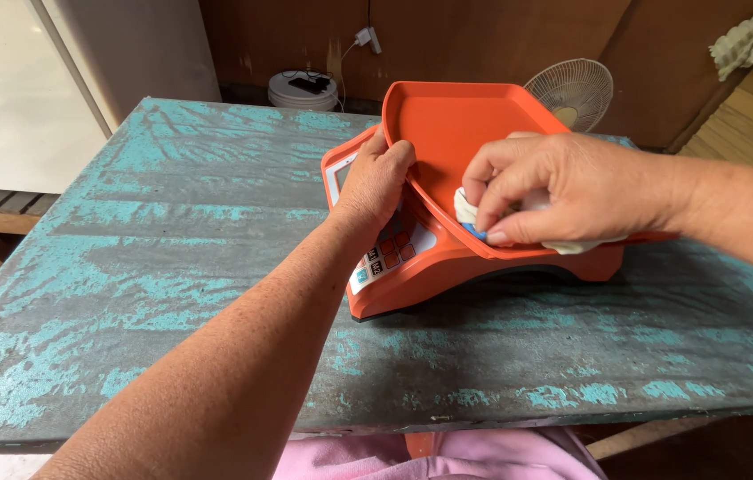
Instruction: The person wipes an orange digital kitchen scale with a white cloth, cleaning the tray, keypad, and display. The scale is rotated and repositioned to access all surfaces, then placed back on the table.
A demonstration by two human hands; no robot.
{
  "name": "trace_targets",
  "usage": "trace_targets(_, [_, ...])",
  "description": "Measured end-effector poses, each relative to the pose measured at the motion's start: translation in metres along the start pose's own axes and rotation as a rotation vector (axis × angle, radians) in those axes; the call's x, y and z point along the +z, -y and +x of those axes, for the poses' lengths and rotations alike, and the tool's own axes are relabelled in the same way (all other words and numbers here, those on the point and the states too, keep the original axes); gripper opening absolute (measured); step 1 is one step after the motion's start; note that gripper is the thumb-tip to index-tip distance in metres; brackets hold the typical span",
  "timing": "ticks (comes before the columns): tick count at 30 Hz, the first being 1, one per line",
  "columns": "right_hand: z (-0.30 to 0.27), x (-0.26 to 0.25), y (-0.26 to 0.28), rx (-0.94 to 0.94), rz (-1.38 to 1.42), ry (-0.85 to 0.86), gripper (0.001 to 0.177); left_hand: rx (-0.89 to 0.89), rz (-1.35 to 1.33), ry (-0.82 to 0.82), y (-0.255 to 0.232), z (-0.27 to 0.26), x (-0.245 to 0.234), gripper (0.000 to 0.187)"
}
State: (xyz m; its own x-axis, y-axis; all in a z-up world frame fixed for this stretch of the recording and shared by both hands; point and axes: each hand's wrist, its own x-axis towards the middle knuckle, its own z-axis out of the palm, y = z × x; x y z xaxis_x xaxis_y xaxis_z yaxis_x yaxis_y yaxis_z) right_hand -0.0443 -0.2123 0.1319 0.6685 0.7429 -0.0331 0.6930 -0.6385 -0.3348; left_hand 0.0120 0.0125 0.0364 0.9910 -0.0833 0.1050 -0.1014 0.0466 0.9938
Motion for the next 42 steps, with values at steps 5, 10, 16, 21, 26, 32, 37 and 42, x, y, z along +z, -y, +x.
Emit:
trace_targets(5, [-0.005,-0.022,-0.011,-0.376,-0.165,0.161,0.015,0.037,0.030,0.016,0.005,0.005,-0.001,0.041])
trace_targets(10, [0.014,-0.019,-0.008,-0.260,-0.034,0.214,0.015,0.067,0.019,-0.018,0.010,0.008,0.000,0.040])
trace_targets(16, [0.029,-0.016,0.000,-0.016,0.042,0.239,0.014,0.080,-0.002,-0.003,0.010,0.006,-0.001,0.039])
trace_targets(21, [0.028,-0.024,0.002,-0.022,-0.026,0.417,0.015,0.070,0.018,-0.003,0.009,0.007,-0.001,0.036])
trace_targets(26, [0.028,-0.005,0.005,-0.096,0.011,0.072,0.013,0.050,-0.015,-0.019,0.007,0.006,0.001,0.035])
trace_targets(32, [0.000,-0.010,-0.001,-0.324,-0.013,0.071,0.017,-0.004,0.054,-0.002,0.001,0.004,-0.006,0.034])
trace_targets(37, [-0.001,-0.004,-0.007,-0.464,-0.146,-0.053,0.019,-0.011,0.059,0.000,-0.004,0.009,-0.007,0.029])
trace_targets(42, [0.027,0.001,0.000,-0.587,-0.350,-0.181,0.026,-0.106,0.106,-0.009,-0.007,0.024,-0.015,0.025])
